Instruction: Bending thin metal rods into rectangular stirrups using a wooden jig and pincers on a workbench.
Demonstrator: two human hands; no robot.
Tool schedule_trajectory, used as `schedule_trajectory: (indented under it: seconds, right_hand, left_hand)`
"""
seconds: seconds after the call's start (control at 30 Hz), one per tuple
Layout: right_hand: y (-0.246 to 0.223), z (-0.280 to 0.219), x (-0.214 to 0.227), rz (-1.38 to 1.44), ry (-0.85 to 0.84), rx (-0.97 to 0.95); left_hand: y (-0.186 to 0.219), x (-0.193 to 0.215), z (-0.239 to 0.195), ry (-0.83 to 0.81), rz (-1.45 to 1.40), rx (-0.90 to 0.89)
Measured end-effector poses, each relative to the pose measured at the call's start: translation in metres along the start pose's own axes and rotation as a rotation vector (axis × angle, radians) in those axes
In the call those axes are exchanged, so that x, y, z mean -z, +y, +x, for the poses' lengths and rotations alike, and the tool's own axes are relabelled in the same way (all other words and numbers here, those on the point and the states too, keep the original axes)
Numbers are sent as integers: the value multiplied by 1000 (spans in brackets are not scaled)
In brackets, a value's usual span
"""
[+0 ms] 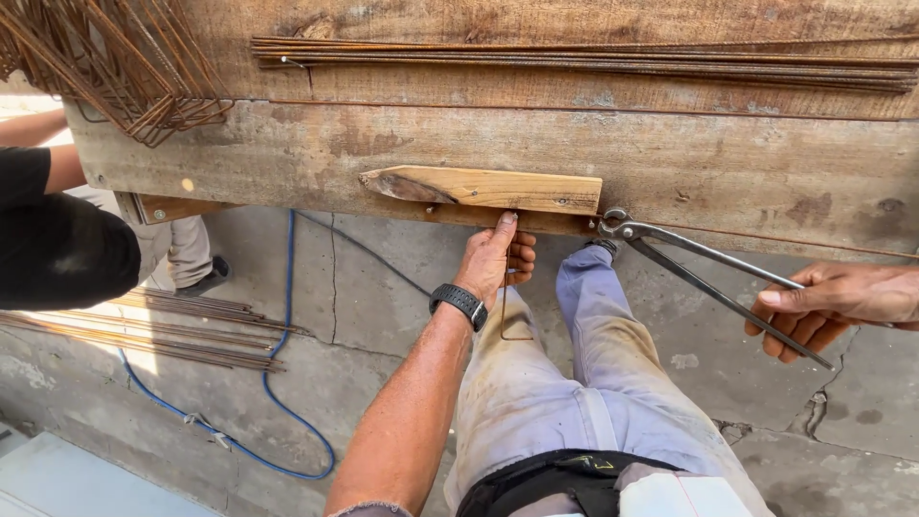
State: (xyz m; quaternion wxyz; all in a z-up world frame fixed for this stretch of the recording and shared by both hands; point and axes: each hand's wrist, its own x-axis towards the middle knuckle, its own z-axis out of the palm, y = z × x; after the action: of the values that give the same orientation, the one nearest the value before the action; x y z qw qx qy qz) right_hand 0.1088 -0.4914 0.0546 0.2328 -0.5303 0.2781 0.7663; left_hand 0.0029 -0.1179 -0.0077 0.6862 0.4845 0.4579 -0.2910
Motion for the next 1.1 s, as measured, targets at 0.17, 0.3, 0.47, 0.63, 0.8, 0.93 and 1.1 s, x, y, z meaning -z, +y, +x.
schedule_trajectory:
  seconds: [0.17,0.3,0.47,0.63,0.8,0.93,1.1]
  right_hand:
    - [0,10,4,51,-19,-18]
    - [7,27,8,77,-38,-34]
    - [19,34,-2,11,-72,47]
    - [44,49,-26,7,-102,150]
    - [61,57,-83,237,-88,306]
    - [74,78,-136,391,-71,364]
    - [70,106,-203,616,-110,556]
  left_hand:
    - [3,-2,-2,17,35,3]
    - [-2,-1,0,8,21,-23]
    - [0,0,0,-2,13,0]
    - [0,1,-2,-10,24,25]
    - [2,4,3,-66,56,80]
    - [5,3,0,-96,119,74]
    - [14,6,-6,-133,185,88]
